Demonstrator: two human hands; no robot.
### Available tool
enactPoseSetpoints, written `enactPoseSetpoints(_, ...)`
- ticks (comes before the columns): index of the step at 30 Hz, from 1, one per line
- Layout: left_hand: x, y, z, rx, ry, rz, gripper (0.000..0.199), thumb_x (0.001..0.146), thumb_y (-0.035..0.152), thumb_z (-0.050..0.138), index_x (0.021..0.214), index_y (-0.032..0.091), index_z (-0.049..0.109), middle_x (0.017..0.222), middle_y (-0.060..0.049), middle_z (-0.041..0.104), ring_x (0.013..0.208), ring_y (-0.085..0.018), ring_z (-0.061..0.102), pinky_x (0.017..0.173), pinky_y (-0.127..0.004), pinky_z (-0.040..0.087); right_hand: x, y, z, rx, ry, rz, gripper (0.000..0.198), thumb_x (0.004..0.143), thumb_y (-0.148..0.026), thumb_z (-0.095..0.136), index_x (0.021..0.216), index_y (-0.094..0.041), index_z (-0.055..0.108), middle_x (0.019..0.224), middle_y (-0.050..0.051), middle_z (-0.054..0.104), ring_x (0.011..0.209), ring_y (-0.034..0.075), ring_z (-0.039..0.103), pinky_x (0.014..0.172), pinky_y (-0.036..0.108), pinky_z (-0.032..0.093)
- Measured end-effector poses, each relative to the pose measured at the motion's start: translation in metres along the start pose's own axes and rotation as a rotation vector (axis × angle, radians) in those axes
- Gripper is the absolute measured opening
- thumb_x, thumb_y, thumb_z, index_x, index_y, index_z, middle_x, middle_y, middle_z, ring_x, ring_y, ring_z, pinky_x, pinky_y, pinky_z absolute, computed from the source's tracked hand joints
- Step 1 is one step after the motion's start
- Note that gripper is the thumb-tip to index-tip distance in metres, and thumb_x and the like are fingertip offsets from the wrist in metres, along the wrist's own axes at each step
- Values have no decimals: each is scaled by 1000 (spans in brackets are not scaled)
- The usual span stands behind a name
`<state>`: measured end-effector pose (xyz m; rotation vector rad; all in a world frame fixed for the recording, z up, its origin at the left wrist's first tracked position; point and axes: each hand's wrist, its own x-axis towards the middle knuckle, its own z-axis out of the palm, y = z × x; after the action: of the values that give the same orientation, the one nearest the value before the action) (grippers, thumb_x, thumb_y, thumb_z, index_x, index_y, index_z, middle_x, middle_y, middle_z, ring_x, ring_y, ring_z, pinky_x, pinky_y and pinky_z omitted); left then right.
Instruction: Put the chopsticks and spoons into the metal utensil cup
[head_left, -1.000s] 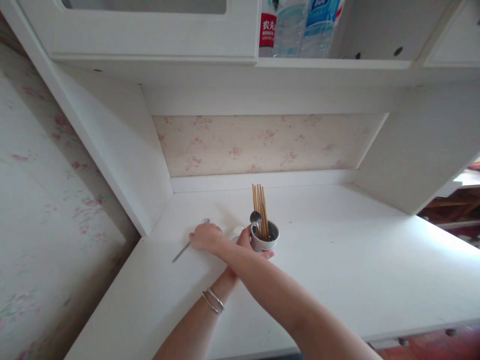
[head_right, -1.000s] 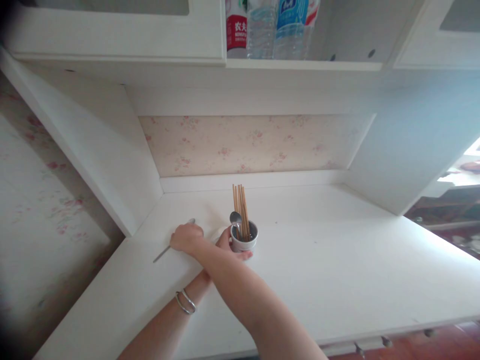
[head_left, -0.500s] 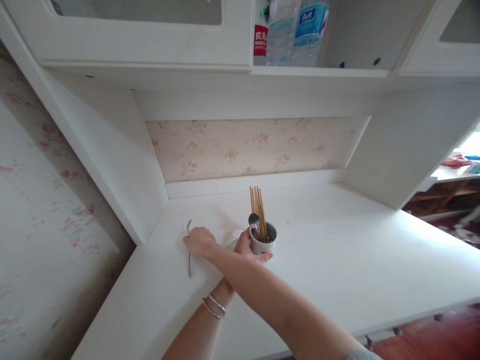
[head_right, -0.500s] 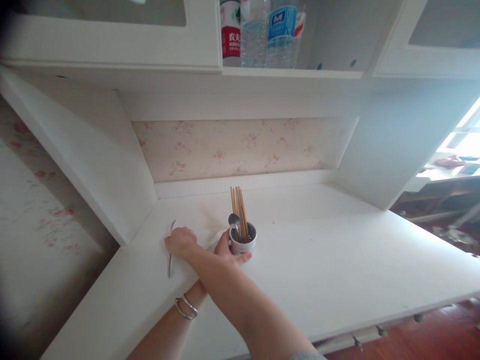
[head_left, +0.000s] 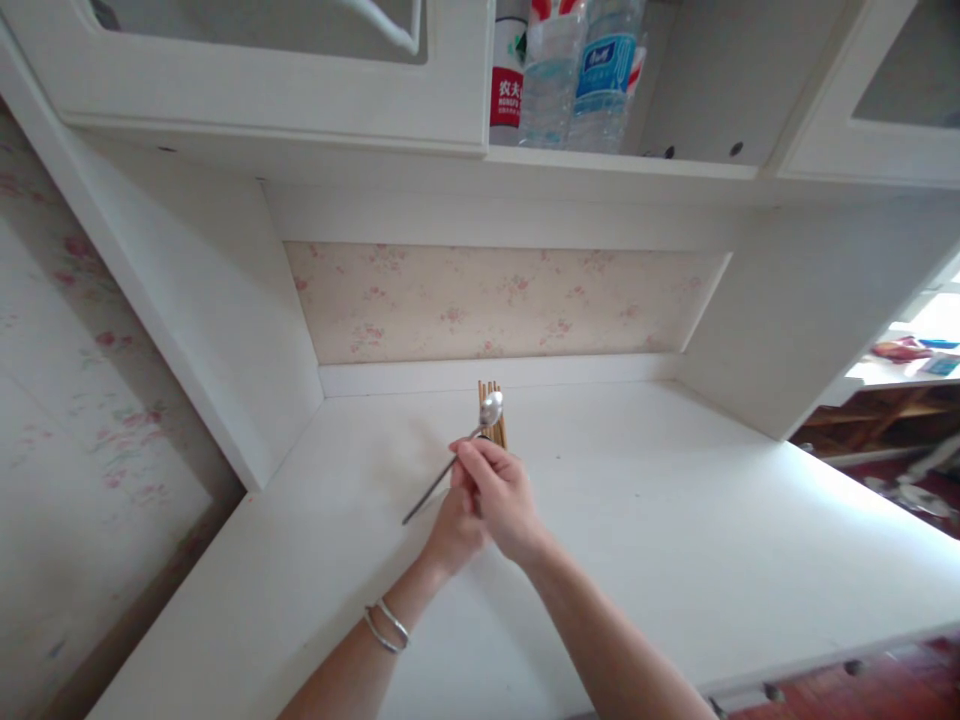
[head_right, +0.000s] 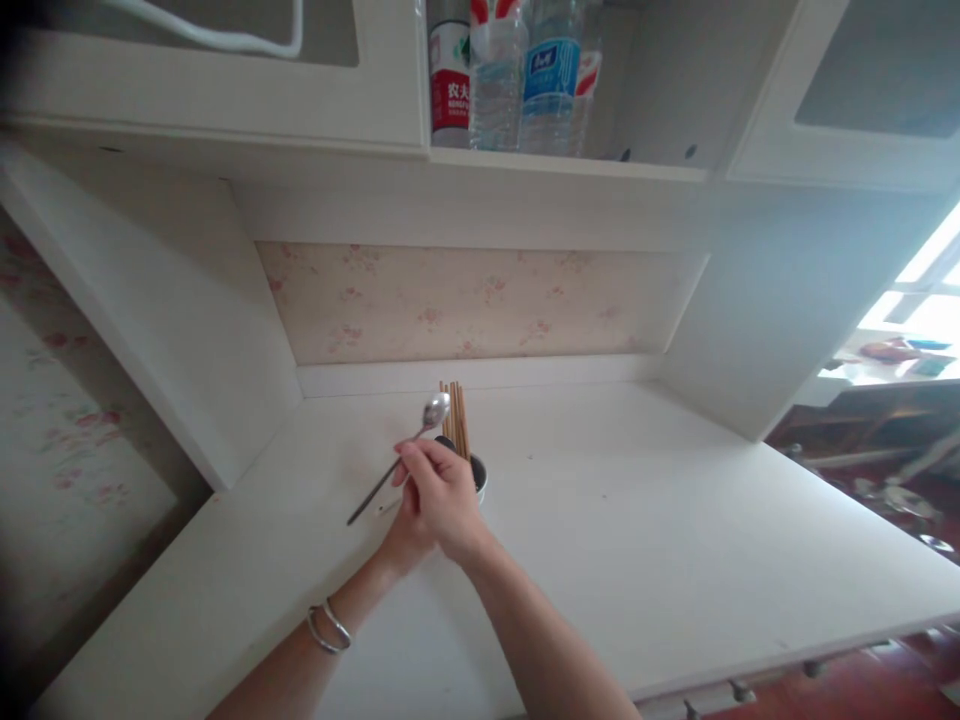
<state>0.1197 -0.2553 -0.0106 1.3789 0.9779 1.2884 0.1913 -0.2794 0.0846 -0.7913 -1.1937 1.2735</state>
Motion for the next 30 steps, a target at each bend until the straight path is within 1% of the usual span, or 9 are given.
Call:
enactPoseSetpoints(4,-2,7,7,-4,-109,33,62,58,21,81,113,17,54,107,-8,64,96,-22,60,84,-32,48,3,-14,-51,123,163,-129,28,86,-45,53,91,-19,62,59,-5,46,40,6,37,37,20,28)
enactPoseSetpoints(7,-2,4,8,-32,-98,-9,67,58,23,82,117,16,50,112,-10,62,98,-22,61,85,-34,48,11,-11,-78,88,243,-195,26,86,-44,53,92,-20,61,60,-5,42,44,7,38,40,20,30)
enactPoseSetpoints(10,-2,0,8,-36,-83,-47,67,57,25,82,115,16,50,113,-11,62,98,-23,62,84,-35,49,17,0,-94,28,277,-198,28,86,-46,53,93,-20,60,61,-5,40,47,8,37,42,21,30)
enactPoseSetpoints(14,-1,-1,7,-7,-78,-66,68,56,23,83,115,16,49,113,-12,62,97,-23,62,84,-36,49,21,19,-102,-46,273,-166,30,87,-49,51,91,-20,59,59,-6,37,47,8,34,42,21,28)
enactPoseSetpoints(18,-1,0,7,1,-72,-63,69,56,21,83,116,16,49,115,-12,61,100,-23,62,88,-37,48,20,30,-105,-146,277,-153,33,87,-52,48,91,-21,58,57,-6,35,47,9,33,42,22,26)
enactPoseSetpoints(22,-1,2,8,-18,-84,-52,69,56,20,83,116,16,49,116,-11,61,102,-24,61,90,-38,48,19,38,-105,-224,246,-124,35,86,-55,47,91,-21,58,56,-7,36,48,10,36,45,23,29)
enactPoseSetpoints(24,-1,3,8,-33,-86,-52,69,56,20,82,117,16,49,117,-11,61,104,-24,61,91,-39,48,19,43,-106,-259,219,-101,36,86,-55,47,92,-21,59,57,-6,39,50,11,39,48,24,31)
enactPoseSetpoints(27,-1,3,8,-44,-84,-53,70,56,19,82,118,17,49,119,-12,61,106,-25,60,92,-39,47,20,48,-106,-341,206,-97,37,86,-53,47,94,-20,63,65,-2,51,58,13,46,54,26,36)
enactPoseSetpoints(30,-1,0,7,-22,-86,-49,69,57,20,82,117,17,50,118,-12,61,106,-25,60,92,-39,47,21,52,-108,-440,221,-147,36,86,-49,49,96,-20,67,85,3,57,72,16,52,59,26,40)
